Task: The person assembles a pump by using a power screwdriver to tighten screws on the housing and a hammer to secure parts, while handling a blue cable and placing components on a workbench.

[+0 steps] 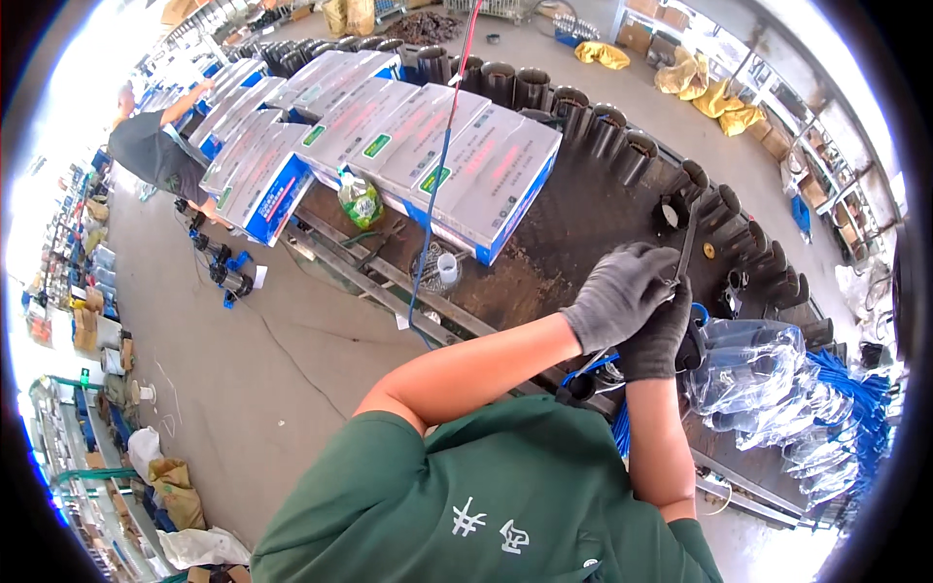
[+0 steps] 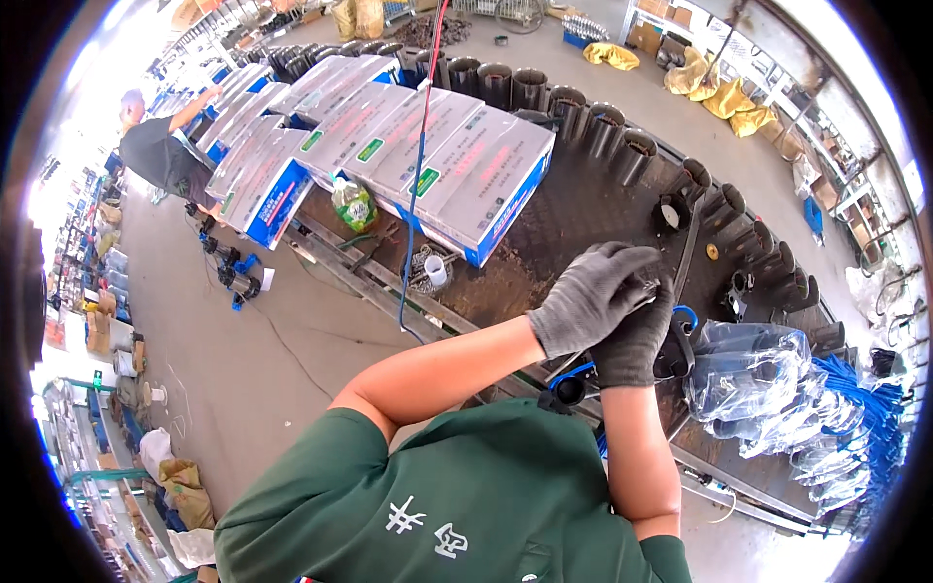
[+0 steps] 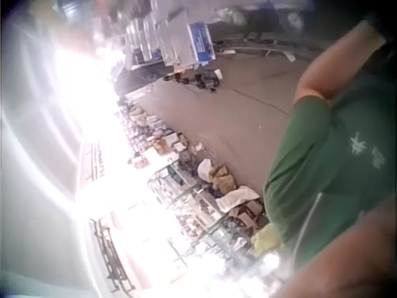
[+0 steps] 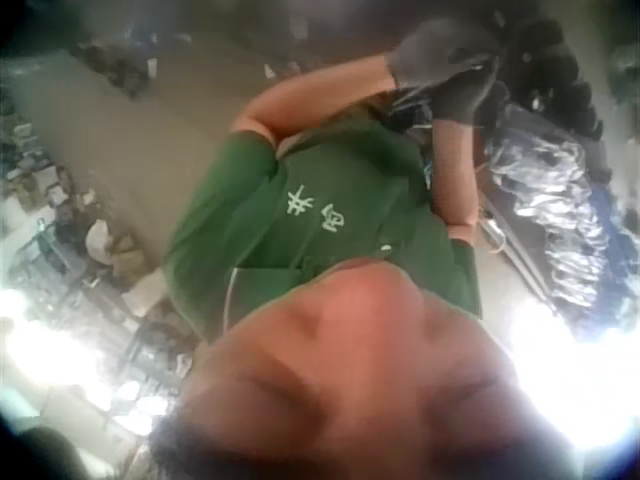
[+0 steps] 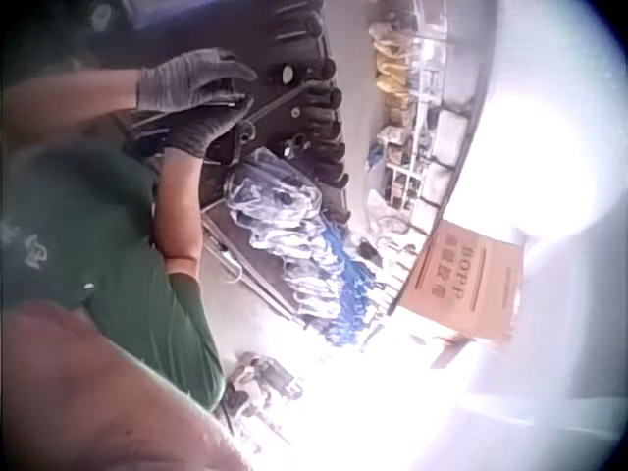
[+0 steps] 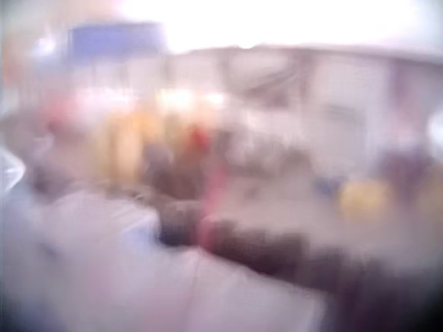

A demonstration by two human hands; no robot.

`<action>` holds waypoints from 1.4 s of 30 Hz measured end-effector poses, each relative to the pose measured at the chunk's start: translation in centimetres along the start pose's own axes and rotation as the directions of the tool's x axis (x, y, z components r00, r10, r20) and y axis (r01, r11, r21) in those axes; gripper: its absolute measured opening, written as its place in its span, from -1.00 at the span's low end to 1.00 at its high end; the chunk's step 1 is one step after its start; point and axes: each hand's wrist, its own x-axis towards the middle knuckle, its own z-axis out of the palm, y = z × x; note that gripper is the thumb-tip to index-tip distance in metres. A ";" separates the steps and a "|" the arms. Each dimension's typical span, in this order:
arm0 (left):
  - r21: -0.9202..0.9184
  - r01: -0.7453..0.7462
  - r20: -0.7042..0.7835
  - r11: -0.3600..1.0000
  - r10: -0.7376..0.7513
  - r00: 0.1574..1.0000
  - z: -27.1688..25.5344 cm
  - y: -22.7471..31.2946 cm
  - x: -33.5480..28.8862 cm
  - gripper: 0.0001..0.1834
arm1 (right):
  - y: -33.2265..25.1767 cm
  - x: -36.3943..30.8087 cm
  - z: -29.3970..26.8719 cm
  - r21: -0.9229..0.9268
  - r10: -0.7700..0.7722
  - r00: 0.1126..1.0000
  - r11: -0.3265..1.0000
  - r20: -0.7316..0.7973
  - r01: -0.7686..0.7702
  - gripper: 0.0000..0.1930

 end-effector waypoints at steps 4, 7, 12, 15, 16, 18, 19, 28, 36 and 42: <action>-0.370 0.514 0.300 0.774 -0.424 0.854 -0.3 -6.7 -8.6 -0.32 | 2.7 1.5 1.1 -0.294 0.022 0.967 0.951 -0.252 -0.098 -0.21; -0.083 0.695 0.554 0.714 -0.547 0.628 -2.4 -7.5 -11.2 -0.37 | 3.4 3.7 -1.3 -0.200 -0.025 0.979 0.980 -0.203 -0.016 -0.44; -0.581 0.800 0.544 -0.147 -0.802 0.248 -1.8 -14.6 -16.1 -0.66 | 6.3 5.8 -4.5 -0.283 -0.065 0.959 0.959 -0.277 -0.017 -0.65; -0.376 0.876 0.371 0.302 -0.817 0.441 -2.7 -22.3 -21.0 -0.71 | 7.4 3.1 -6.6 -0.864 -0.368 0.917 0.400 0.153 0.305 -0.66; 0.372 0.640 0.172 0.672 -0.728 0.664 -3.8 -23.7 -21.7 -0.68 | 6.8 0.8 -6.2 -0.863 -0.247 0.956 0.435 0.159 0.256 -0.69; 0.695 0.423 0.257 0.582 -0.750 0.610 -5.7 -26.6 -22.1 -0.49 | 4.7 -3.2 -5.2 -0.885 -0.026 0.980 0.425 0.196 0.188 -0.73; 0.685 0.510 0.190 0.521 -0.803 0.566 -6.4 -27.9 -22.4 -0.50 | 3.7 -4.9 -4.9 -0.896 0.085 0.975 0.416 0.207 0.154 -0.75; 0.831 0.102 0.411 0.547 -0.726 0.552 -9.4 -29.9 -21.7 -0.09 | -4.6 -17.0 -17.9 -0.983 -0.214 0.975 0.183 -0.065 -0.025 -0.72; 0.909 0.115 0.296 0.401 -0.814 0.500 -8.1 -25.4 -18.7 -0.11 | -4.3 -19.6 -34.4 -0.918 -0.591 0.789 -0.196 -0.170 -0.345 -0.44; 0.942 -0.003 0.280 0.336 -0.778 0.563 -8.9 -24.4 -19.7 -0.21 | -3.8 -12.9 -28.8 -0.566 -0.497 0.753 -0.501 -0.431 -0.655 0.12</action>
